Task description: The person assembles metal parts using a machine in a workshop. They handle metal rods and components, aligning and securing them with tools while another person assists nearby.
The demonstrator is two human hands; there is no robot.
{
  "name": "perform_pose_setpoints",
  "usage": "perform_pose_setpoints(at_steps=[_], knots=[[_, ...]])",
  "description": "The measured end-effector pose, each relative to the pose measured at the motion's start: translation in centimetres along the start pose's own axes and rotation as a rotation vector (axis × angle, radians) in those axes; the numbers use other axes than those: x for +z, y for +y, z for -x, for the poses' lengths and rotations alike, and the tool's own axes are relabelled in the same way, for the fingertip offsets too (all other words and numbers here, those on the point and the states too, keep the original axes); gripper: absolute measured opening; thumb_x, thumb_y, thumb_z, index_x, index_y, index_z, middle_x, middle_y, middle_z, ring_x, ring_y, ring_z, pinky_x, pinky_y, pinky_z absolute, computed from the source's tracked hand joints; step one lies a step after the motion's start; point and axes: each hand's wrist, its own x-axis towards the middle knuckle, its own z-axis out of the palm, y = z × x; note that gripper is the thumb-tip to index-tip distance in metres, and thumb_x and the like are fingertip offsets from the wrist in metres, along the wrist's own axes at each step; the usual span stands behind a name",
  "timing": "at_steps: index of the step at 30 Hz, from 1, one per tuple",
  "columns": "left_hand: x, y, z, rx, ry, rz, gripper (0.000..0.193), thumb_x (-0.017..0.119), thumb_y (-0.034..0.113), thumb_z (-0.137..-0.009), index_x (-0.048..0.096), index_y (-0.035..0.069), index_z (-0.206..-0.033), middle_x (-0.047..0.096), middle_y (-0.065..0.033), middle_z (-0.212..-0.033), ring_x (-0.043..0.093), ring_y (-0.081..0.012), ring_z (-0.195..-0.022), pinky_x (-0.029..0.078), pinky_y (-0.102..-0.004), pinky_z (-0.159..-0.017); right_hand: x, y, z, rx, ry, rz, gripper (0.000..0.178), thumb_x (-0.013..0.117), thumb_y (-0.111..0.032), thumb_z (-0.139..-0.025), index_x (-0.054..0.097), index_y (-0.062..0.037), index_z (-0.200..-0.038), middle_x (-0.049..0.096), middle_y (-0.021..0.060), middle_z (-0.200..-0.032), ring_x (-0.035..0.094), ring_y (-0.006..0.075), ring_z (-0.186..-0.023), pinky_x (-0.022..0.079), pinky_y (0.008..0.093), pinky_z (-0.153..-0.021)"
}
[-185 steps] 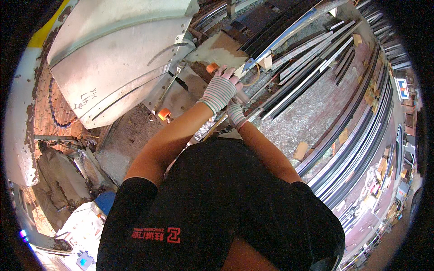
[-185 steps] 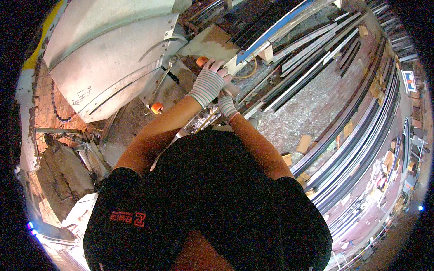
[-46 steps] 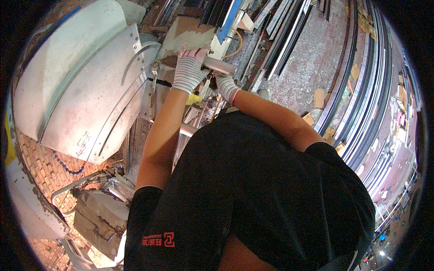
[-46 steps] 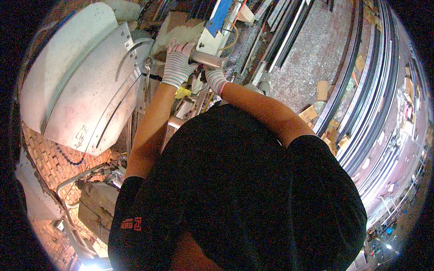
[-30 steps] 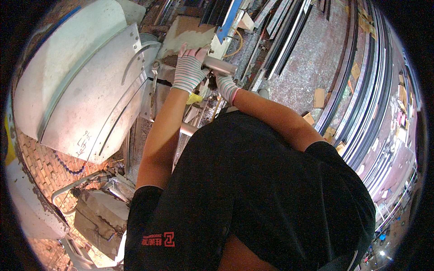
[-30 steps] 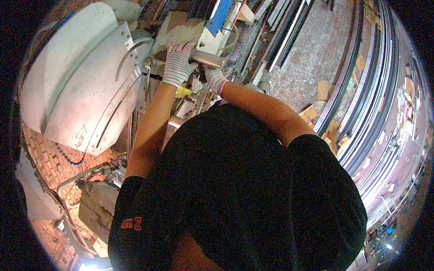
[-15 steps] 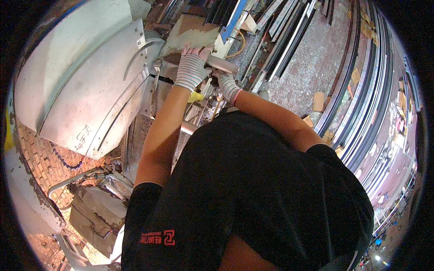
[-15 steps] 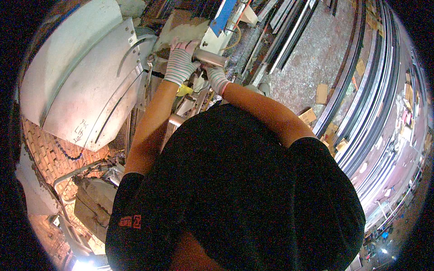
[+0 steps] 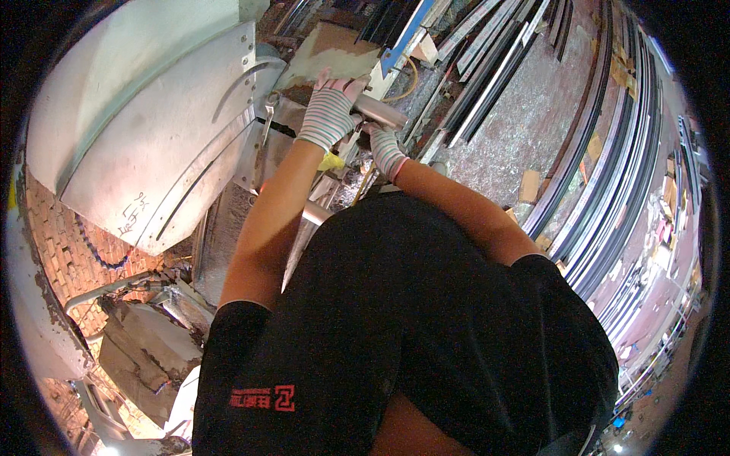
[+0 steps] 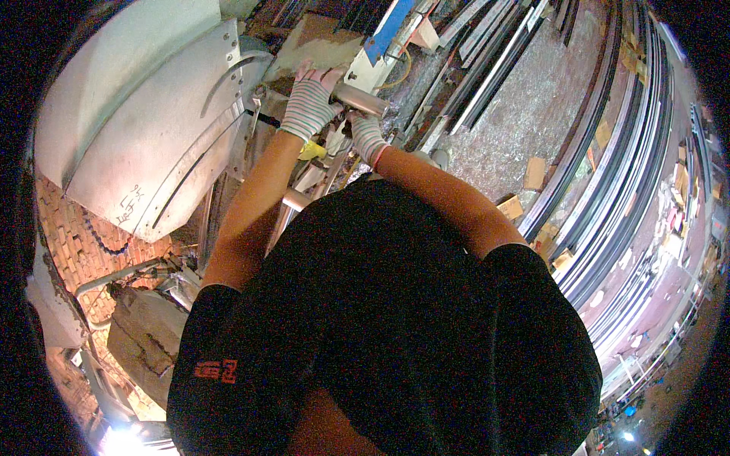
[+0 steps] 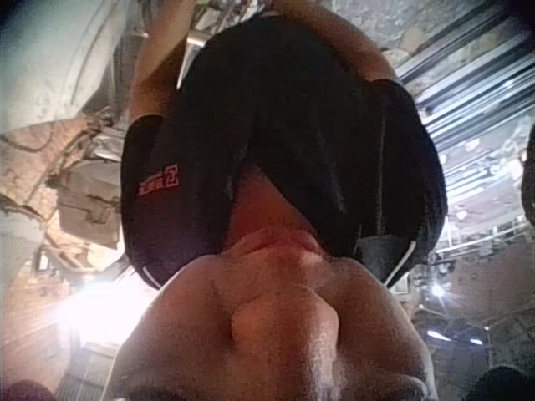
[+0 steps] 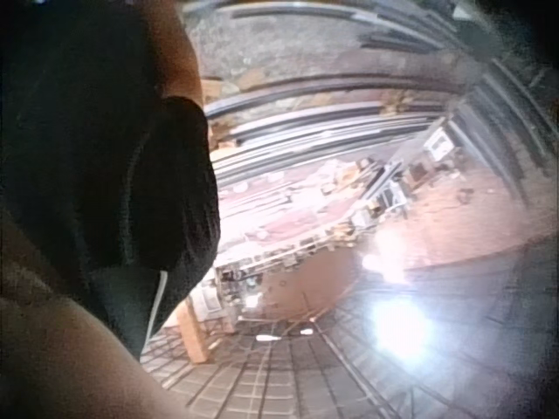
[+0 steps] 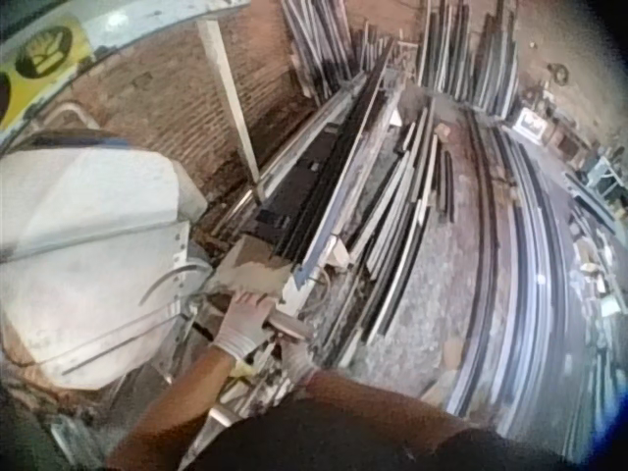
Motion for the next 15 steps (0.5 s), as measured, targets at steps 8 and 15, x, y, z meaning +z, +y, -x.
perform_pose_setpoints(at_steps=[8,15], knots=[[0.5,-0.1,-0.1,0.02,0.043,-0.005,0.081,0.085,0.031,-0.069,0.051,0.02,-0.142,0.065,-0.0136,-0.121,0.06,-0.0297,-0.122,0.017,-0.0511,-0.125,-1.0,2.2,-1.2,-0.027,-0.002,-0.063,0.039,0.058,-0.031,-0.103,0.063,-0.0034,-0.13,0.065,0.0081,-0.126,0.057,0.0191,-0.109,0.043,0.035,-0.1],[0.4,-0.3,-0.1,0.05,0.076,0.02,0.082,0.087,0.031,-0.064,0.053,0.02,-0.138,0.064,-0.0125,-0.117,0.06,-0.0304,-0.117,0.018,-0.053,-0.124,-1.4,2.3,-1.8,-0.116,0.032,0.156,0.038,0.061,-0.03,-0.103,0.061,-0.0058,-0.133,0.065,0.0064,-0.125,0.056,0.0186,-0.11,0.045,0.0338,-0.1]])
